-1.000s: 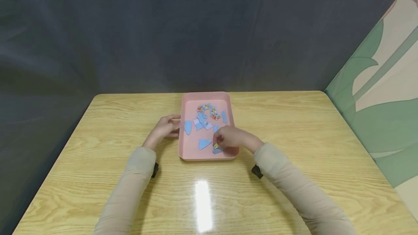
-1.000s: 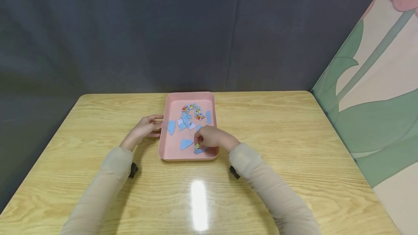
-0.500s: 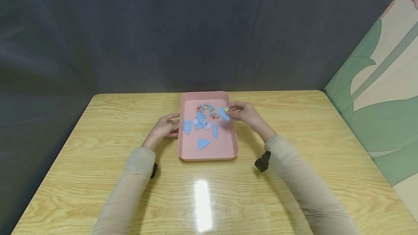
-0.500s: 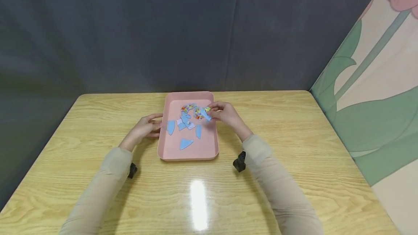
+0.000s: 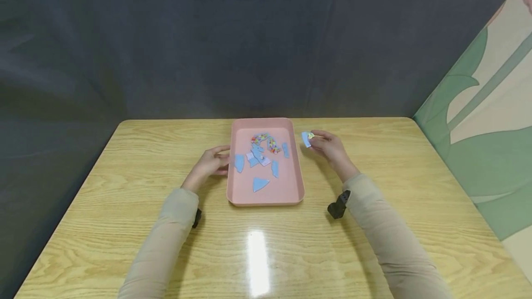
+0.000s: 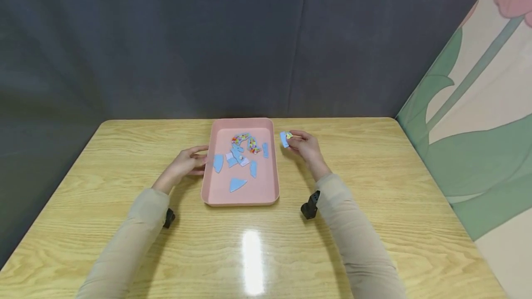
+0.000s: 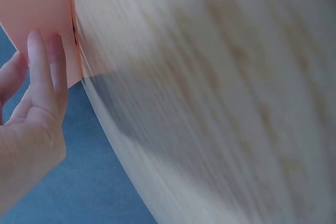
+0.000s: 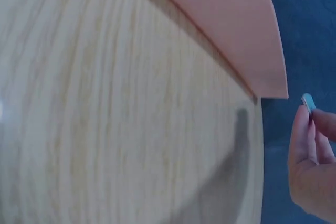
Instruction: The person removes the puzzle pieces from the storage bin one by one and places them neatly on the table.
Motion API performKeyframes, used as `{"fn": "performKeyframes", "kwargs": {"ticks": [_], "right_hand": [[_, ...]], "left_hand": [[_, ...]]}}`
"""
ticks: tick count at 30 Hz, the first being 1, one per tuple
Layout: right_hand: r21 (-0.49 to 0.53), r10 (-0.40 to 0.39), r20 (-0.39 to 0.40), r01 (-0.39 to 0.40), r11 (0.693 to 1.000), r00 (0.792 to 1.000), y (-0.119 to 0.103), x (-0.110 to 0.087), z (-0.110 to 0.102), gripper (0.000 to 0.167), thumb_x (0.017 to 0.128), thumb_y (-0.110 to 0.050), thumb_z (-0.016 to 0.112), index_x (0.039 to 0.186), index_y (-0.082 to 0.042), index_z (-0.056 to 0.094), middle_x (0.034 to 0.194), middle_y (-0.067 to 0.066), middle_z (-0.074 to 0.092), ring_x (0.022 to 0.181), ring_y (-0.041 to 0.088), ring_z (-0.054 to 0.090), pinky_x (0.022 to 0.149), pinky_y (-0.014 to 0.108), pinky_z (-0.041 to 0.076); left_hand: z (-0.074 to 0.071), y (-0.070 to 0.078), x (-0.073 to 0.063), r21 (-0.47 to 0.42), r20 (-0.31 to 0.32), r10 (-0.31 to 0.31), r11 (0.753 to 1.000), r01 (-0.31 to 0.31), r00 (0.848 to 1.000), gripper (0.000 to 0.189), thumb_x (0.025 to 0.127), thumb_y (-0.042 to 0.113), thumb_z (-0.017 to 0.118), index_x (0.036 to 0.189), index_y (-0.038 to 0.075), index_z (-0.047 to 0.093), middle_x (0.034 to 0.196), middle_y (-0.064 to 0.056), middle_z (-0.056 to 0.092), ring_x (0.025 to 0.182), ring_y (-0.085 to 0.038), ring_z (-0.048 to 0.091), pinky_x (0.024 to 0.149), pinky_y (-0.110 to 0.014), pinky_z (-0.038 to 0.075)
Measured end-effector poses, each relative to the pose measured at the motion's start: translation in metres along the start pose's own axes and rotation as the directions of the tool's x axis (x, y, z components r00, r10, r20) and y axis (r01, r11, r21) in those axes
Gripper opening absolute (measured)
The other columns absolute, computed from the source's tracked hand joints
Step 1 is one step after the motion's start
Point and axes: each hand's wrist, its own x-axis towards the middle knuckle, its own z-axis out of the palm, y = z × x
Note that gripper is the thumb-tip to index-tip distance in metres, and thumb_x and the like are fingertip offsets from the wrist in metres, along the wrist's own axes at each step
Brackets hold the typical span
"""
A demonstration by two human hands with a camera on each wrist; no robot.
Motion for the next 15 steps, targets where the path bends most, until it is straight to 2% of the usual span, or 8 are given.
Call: {"fn": "performKeyframes", "kwargs": {"ticks": [2, 8, 15], "right_hand": [[0.03, 0.015, -0.017, -0.015, 0.999, 1.0, 0.002, -0.001, -0.004, 0.053, 0.095, -0.001, 0.052, 0.144, 0.006, 0.034, 0.084, -0.009, 0.06, 0.073, -0.002, 0.061, 0.08, 0.013, 0.056], [0.028, 0.074, -0.048, -0.073, 0.997, 0.996, 0.007, -0.004, -0.017, 0.055, 0.096, -0.001, 0.05, 0.147, 0.003, 0.03, 0.091, -0.004, 0.056, 0.072, -0.001, 0.061, 0.074, 0.01, 0.054], [0.025, 0.107, -0.082, -0.105, 0.994, 0.991, 0.012, -0.005, -0.027, 0.056, 0.095, 0.001, 0.051, 0.147, 0.004, 0.029, 0.083, -0.005, 0.059, 0.065, -0.001, 0.063, 0.07, 0.011, 0.055]], "left_hand": [[0.0, 0.0, -0.001, 0.0, 0.0, 0.0, 1.0, 0.0, 1.0, 0.053, 0.099, 0.01, 0.048, 0.149, 0.011, 0.031, 0.145, -0.023, 0.044, 0.124, -0.037, 0.053, 0.086, -0.03, 0.058], [0.001, 0.001, -0.001, 0.003, -0.004, 0.0, 1.0, 0.0, 1.0, 0.053, 0.099, 0.011, 0.048, 0.149, 0.01, 0.031, 0.145, -0.023, 0.043, 0.123, -0.037, 0.054, 0.086, -0.03, 0.058], [0.001, 0.003, -0.002, 0.011, -0.002, 0.003, 1.0, -0.003, 1.0, 0.052, 0.099, 0.011, 0.048, 0.149, 0.01, 0.031, 0.146, -0.022, 0.044, 0.122, -0.036, 0.055, 0.087, -0.031, 0.058]]}}
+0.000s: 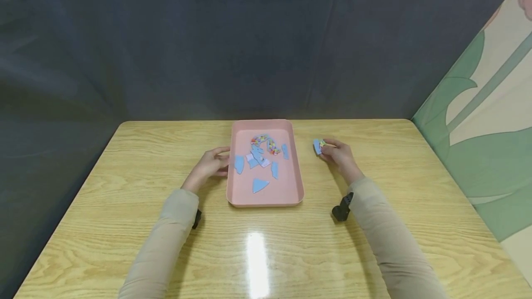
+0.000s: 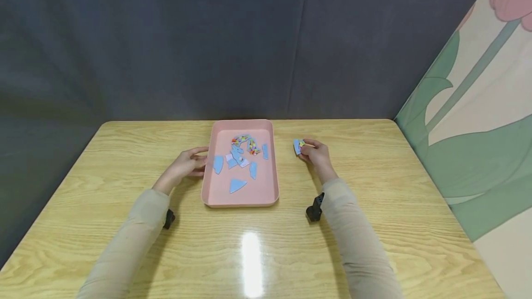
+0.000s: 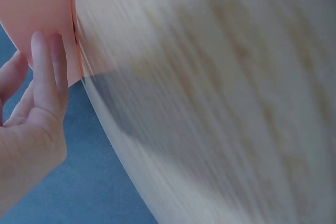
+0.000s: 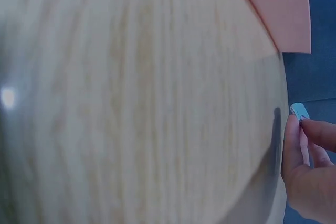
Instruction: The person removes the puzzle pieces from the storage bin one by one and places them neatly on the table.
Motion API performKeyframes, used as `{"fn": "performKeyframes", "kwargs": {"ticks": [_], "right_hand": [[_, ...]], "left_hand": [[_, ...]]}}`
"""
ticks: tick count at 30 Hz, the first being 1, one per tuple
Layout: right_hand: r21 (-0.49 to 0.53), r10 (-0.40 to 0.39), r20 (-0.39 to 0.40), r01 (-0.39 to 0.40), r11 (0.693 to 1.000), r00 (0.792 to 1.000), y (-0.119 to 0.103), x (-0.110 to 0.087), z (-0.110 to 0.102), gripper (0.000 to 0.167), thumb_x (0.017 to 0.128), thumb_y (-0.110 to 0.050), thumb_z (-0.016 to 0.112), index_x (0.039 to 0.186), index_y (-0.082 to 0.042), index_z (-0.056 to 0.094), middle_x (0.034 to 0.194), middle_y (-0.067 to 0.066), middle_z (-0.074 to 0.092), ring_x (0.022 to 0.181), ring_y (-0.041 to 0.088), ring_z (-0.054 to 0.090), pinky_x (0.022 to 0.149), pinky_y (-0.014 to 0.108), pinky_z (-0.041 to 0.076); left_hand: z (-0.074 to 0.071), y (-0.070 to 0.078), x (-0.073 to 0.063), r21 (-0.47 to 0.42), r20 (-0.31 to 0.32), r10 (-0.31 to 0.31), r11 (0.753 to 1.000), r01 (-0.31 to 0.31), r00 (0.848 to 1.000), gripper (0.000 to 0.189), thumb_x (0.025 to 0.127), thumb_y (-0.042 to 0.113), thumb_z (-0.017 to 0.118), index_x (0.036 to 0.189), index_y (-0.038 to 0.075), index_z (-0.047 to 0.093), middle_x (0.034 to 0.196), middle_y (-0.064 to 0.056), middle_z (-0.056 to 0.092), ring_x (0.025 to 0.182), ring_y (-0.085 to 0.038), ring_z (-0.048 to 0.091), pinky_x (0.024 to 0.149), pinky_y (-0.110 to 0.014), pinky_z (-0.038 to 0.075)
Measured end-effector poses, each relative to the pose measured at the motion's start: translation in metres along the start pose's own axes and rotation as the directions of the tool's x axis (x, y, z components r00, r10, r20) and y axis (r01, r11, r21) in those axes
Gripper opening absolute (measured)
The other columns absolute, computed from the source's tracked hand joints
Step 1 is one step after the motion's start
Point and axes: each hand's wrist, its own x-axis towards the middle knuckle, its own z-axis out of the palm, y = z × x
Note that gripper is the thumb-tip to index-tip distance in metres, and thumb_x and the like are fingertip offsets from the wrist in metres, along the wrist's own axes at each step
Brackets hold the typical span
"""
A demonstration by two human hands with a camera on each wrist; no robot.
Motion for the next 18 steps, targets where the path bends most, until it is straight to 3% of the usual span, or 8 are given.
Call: {"fn": "performKeyframes", "kwargs": {"ticks": [6, 18], "right_hand": [[-0.016, -0.027, -0.003, 0.027, 1.0, 1.0, 0.0064, 0.0035, -0.0028, 0.055, 0.095, 0.003, 0.049, 0.146, 0.007, 0.029, 0.073, -0.011, 0.061, 0.064, -0.003, 0.063, 0.068, 0.01, 0.055], [-0.115, -0.016, -0.03, 0.013, 0.993, 0.999, 0.0059, 0.0042, -0.0013, 0.052, 0.096, -0.002, 0.051, 0.144, 0.006, 0.033, 0.081, -0.008, 0.059, 0.066, -0.005, 0.062, 0.07, 0.008, 0.054]], "left_hand": [[-0.0015, -0.0021, 0.0, -0.001, 0.003, 0.012, 1.0, -0.012, 1.0, 0.053, 0.099, 0.01, 0.047, 0.149, 0.009, 0.031, 0.146, -0.024, 0.043, 0.124, -0.038, 0.054, 0.089, -0.033, 0.057], [-0.0012, -0.0039, 0.0017, -0.003, 0.002, 0.009, 1.0, -0.009, 1.0, 0.053, 0.099, 0.01, 0.047, 0.149, 0.009, 0.031, 0.145, -0.024, 0.043, 0.124, -0.038, 0.053, 0.091, -0.035, 0.057]]}}
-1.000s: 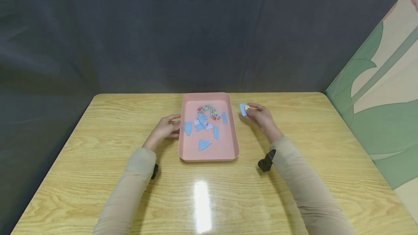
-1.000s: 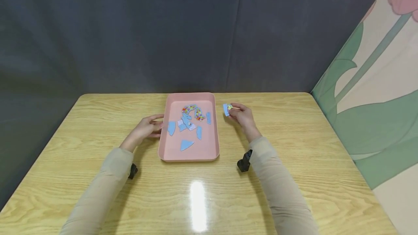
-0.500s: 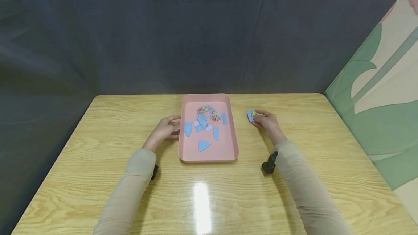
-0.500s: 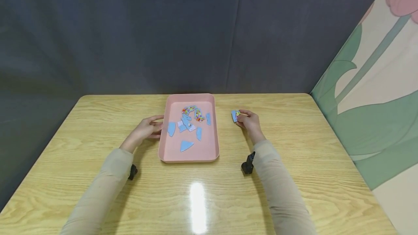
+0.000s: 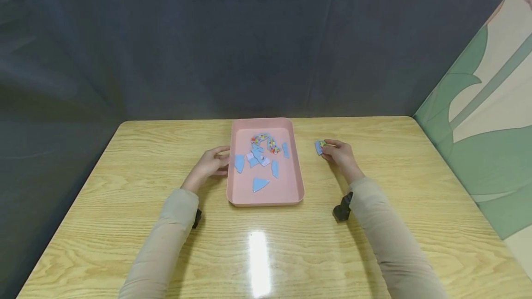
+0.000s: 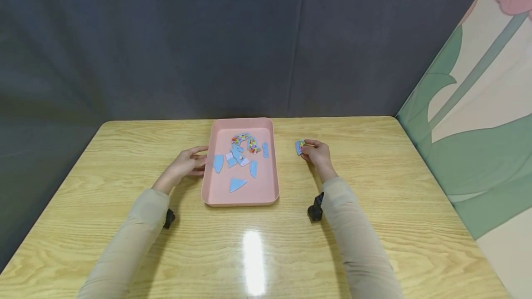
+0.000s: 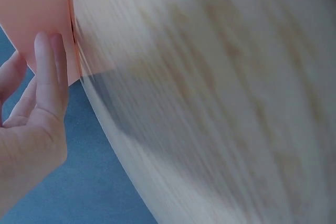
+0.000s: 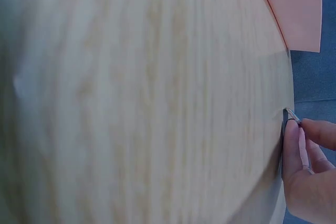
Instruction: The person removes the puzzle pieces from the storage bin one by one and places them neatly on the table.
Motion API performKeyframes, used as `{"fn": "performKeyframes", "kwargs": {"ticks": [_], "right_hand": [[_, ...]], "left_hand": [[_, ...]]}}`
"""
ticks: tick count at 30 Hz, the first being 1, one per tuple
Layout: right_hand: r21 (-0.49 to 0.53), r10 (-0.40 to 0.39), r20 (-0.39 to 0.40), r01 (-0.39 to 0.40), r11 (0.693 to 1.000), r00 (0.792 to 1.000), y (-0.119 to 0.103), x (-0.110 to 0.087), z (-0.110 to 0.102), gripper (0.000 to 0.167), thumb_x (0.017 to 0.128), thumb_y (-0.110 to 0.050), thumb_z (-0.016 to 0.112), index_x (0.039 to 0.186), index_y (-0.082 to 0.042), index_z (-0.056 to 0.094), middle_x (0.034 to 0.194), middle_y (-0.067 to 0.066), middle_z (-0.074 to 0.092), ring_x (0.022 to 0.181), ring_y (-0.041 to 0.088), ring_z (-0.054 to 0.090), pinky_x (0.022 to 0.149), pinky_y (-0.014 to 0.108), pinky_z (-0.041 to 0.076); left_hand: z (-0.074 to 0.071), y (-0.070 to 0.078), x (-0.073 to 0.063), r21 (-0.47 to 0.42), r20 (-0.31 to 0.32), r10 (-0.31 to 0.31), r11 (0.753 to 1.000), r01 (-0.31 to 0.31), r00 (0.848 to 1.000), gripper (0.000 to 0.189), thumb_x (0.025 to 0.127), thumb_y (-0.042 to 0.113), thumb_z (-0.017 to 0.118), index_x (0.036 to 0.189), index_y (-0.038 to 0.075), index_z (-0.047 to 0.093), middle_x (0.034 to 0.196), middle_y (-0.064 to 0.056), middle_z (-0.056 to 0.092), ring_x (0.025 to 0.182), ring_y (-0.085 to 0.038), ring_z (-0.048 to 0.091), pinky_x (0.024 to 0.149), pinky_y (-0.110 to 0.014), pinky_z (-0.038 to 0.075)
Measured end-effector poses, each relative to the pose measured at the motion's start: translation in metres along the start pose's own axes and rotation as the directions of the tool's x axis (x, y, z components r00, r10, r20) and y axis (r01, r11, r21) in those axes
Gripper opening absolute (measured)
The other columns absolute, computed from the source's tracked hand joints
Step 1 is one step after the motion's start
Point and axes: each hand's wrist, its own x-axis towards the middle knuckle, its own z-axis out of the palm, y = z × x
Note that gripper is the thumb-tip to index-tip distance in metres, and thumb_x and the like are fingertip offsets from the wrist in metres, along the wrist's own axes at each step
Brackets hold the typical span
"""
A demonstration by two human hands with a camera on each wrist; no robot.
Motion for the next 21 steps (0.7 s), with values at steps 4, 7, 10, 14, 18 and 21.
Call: {"fn": "performKeyframes", "kwargs": {"ticks": [4, 7, 10, 14, 18, 21], "right_hand": [[-0.028, 0.003, 0.001, -0.003, 1.0, 1.0, -0.002, -0.0007, -0.0004, 0.05, 0.098, -0.005, 0.049, 0.144, 0.006, 0.034, 0.077, -0.01, 0.059, 0.067, -0.005, 0.061, 0.07, 0.009, 0.054], [-0.054, 0.0, 0.013, 0.001, 0.999, 1.0, -0.0025, -0.0013, -0.0019, 0.049, 0.099, -0.008, 0.047, 0.143, 0.007, 0.034, 0.075, -0.012, 0.059, 0.068, -0.005, 0.06, 0.071, 0.008, 0.054], [-0.079, -0.006, 0.03, 0.008, 0.997, 1.0, -0.0029, -0.0024, -0.0047, 0.048, 0.099, -0.009, 0.046, 0.143, 0.009, 0.034, 0.076, -0.013, 0.06, 0.069, -0.006, 0.06, 0.072, 0.008, 0.054], [-0.126, -0.01, 0.034, 0.014, 0.992, 0.999, -0.0022, -0.0027, -0.0082, 0.046, 0.1, -0.009, 0.044, 0.141, 0.01, 0.035, 0.086, -0.008, 0.059, 0.072, -0.006, 0.06, 0.073, 0.008, 0.054], [-0.195, -0.023, 0.003, 0.023, 0.981, 1.0, -0.0022, -0.0021, -0.0087, 0.043, 0.1, -0.01, 0.043, 0.138, 0.01, 0.04, 0.091, -0.002, 0.058, 0.071, -0.004, 0.058, 0.07, 0.009, 0.054], [-0.232, -0.044, -0.008, 0.041, 0.972, 0.999, -0.0048, -0.0044, -0.0058, 0.042, 0.1, -0.01, 0.043, 0.136, 0.01, 0.043, 0.092, 0.001, 0.06, 0.069, -0.003, 0.058, 0.068, 0.01, 0.054]], "left_hand": [[0.0002, 0.0002, -0.0003, -0.001, 0.001, 0.003, 1.0, -0.003, 1.0, 0.053, 0.099, 0.01, 0.047, 0.149, 0.009, 0.031, 0.145, -0.024, 0.043, 0.124, -0.038, 0.053, 0.092, -0.036, 0.056], [0.0001, 0.0002, -0.0001, 0.0, 0.001, 0.002, 1.0, -0.002, 1.0, 0.053, 0.099, 0.01, 0.047, 0.149, 0.009, 0.031, 0.145, -0.025, 0.043, 0.124, -0.038, 0.053, 0.093, -0.036, 0.056], [-0.0002, 0.0003, -0.0003, 0.002, 0.003, -0.003, 1.0, 0.003, 1.0, 0.053, 0.1, 0.01, 0.047, 0.15, 0.009, 0.03, 0.145, -0.025, 0.044, 0.124, -0.038, 0.053, 0.093, -0.036, 0.056], [-0.0002, 0.0012, -0.0014, 0.006, 0.003, 0.0, 1.0, 0.0, 1.0, 0.053, 0.1, 0.011, 0.047, 0.15, 0.009, 0.03, 0.144, -0.025, 0.045, 0.124, -0.038, 0.054, 0.093, -0.037, 0.055], [-0.0002, 0.0027, -0.0021, 0.008, 0.002, 0.002, 1.0, -0.002, 1.0, 0.052, 0.1, 0.009, 0.046, 0.149, 0.009, 0.031, 0.143, -0.026, 0.045, 0.124, -0.038, 0.053, 0.094, -0.038, 0.055], [0.0, 0.0035, -0.0027, 0.002, 0.002, -0.003, 1.0, 0.003, 1.0, 0.052, 0.1, 0.009, 0.046, 0.15, 0.009, 0.03, 0.143, -0.026, 0.045, 0.124, -0.038, 0.053, 0.094, -0.037, 0.055]]}}
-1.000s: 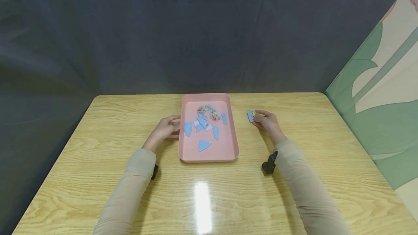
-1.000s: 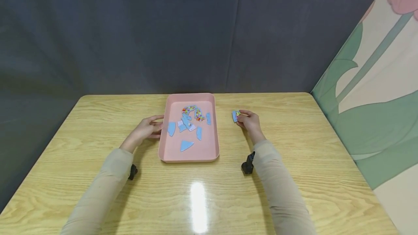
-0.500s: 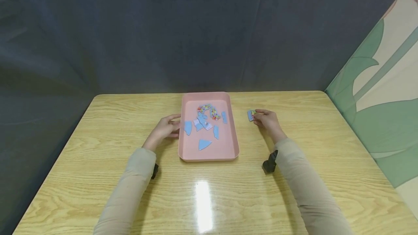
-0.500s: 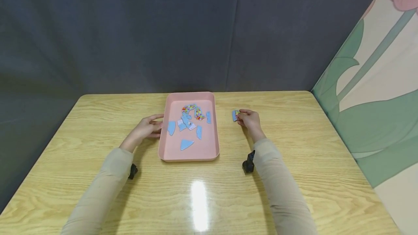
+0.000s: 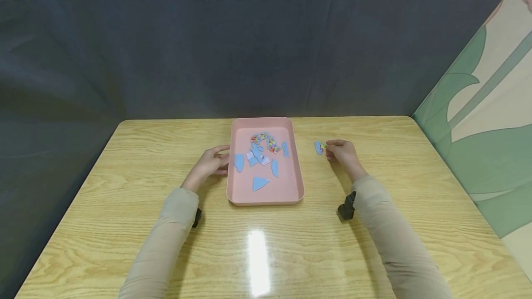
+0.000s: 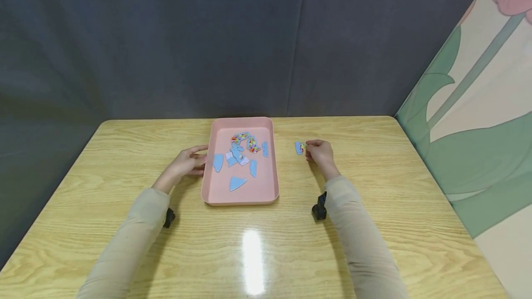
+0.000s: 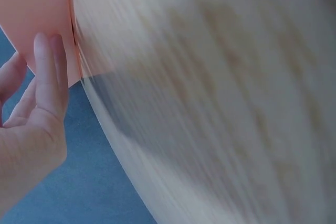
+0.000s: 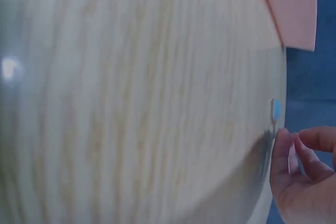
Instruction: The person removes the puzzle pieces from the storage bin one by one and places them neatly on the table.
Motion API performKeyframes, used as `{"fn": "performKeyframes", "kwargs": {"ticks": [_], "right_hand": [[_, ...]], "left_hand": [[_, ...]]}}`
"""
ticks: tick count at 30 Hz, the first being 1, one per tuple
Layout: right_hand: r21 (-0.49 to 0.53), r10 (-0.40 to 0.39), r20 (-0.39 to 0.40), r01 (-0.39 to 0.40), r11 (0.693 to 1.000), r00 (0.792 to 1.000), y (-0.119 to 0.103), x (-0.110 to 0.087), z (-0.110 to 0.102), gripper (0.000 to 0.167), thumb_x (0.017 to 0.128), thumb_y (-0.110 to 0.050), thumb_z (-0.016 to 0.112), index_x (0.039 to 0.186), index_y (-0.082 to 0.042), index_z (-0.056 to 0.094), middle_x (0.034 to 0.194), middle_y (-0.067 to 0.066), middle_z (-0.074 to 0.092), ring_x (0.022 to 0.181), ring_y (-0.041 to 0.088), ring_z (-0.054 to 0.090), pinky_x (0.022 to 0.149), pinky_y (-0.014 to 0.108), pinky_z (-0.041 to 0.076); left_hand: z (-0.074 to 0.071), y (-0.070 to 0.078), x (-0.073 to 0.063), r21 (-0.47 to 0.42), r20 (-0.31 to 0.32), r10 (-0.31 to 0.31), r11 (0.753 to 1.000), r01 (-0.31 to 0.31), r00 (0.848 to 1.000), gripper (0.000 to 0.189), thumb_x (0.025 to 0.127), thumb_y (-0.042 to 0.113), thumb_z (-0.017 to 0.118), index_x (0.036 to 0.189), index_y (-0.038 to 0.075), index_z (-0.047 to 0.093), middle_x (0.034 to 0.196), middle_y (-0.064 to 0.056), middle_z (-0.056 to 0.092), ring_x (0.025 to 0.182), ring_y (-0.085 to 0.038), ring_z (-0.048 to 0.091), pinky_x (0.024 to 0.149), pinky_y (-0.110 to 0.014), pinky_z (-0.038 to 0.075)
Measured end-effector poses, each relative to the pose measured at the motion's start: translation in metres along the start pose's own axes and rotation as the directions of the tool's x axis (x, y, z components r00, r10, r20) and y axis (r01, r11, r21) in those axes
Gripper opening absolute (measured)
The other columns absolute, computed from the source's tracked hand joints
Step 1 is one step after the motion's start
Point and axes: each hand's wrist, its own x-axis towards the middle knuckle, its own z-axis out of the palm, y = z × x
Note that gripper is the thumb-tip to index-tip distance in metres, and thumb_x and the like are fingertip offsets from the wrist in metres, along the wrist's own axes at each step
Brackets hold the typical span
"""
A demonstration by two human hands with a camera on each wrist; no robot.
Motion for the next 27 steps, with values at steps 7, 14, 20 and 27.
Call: {"fn": "performKeyframes", "kwargs": {"ticks": [7, 14, 20, 27], "right_hand": [[-0.052, -0.072, 0.021, 0.073, 0.996, 0.997, -0.019, -0.007, 0.019, 0.041, 0.098, -0.01, 0.044, 0.134, 0.009, 0.048, 0.117, 0.022, 0.059, 0.075, -0.001, 0.059, 0.08, 0.018, 0.056], [-0.085, -0.145, 0.106, 0.154, 0.984, 0.984, -0.035, -0.016, 0.05, 0.038, 0.098, -0.008, 0.045, 0.132, 0.009, 0.05, 0.126, 0.03, 0.056, 0.088, 0.012, 0.064, 0.094, 0.038, 0.055], [-0.131, -0.207, 0.214, 0.238, 0.962, 0.955, -0.041, -0.028, 0.08, 0.034, 0.093, -0.004, 0.053, 0.124, 0.009, 0.056, 0.112, 0.028, 0.063, 0.074, 0.011, 0.062, 0.071, 0.027, 0.058], [-0.199, -0.244, 0.361, 0.33, 0.923, 0.9, -0.038, -0.038, 0.107, 0.031, 0.091, 0.0, 0.054, 0.12, 0.006, 0.059, 0.107, 0.024, 0.064, 0.071, 0.018, 0.062, 0.06, 0.027, 0.057]], "left_hand": [[0.0, 0.001, 0.0, -0.026, -0.011, -0.006, 1.0, 0.006, 1.0, 0.053, 0.099, 0.007, 0.047, 0.149, 0.008, 0.031, 0.141, -0.026, 0.047, 0.123, -0.037, 0.055, 0.094, -0.034, 0.055], [0.002, 0.002, 0.002, -0.048, -0.035, -0.023, 0.999, 0.021, 0.999, 0.052, 0.097, 0.006, 0.05, 0.147, 0.007, 0.035, 0.139, -0.025, 0.049, 0.118, -0.031, 0.059, 0.091, -0.029, 0.056], [0.001, 0.003, -0.001, -0.056, -0.049, -0.039, 0.998, 0.036, 0.998, 0.051, 0.097, 0.006, 0.05, 0.146, 0.009, 0.038, 0.141, -0.022, 0.05, 0.12, -0.03, 0.058, 0.089, -0.027, 0.056], [0.0, 0.005, -0.005, -0.062, -0.057, -0.053, 0.997, 0.049, 0.997, 0.05, 0.097, 0.005, 0.049, 0.146, 0.009, 0.039, 0.142, -0.02, 0.049, 0.119, -0.028, 0.058, 0.087, -0.025, 0.057]]}}
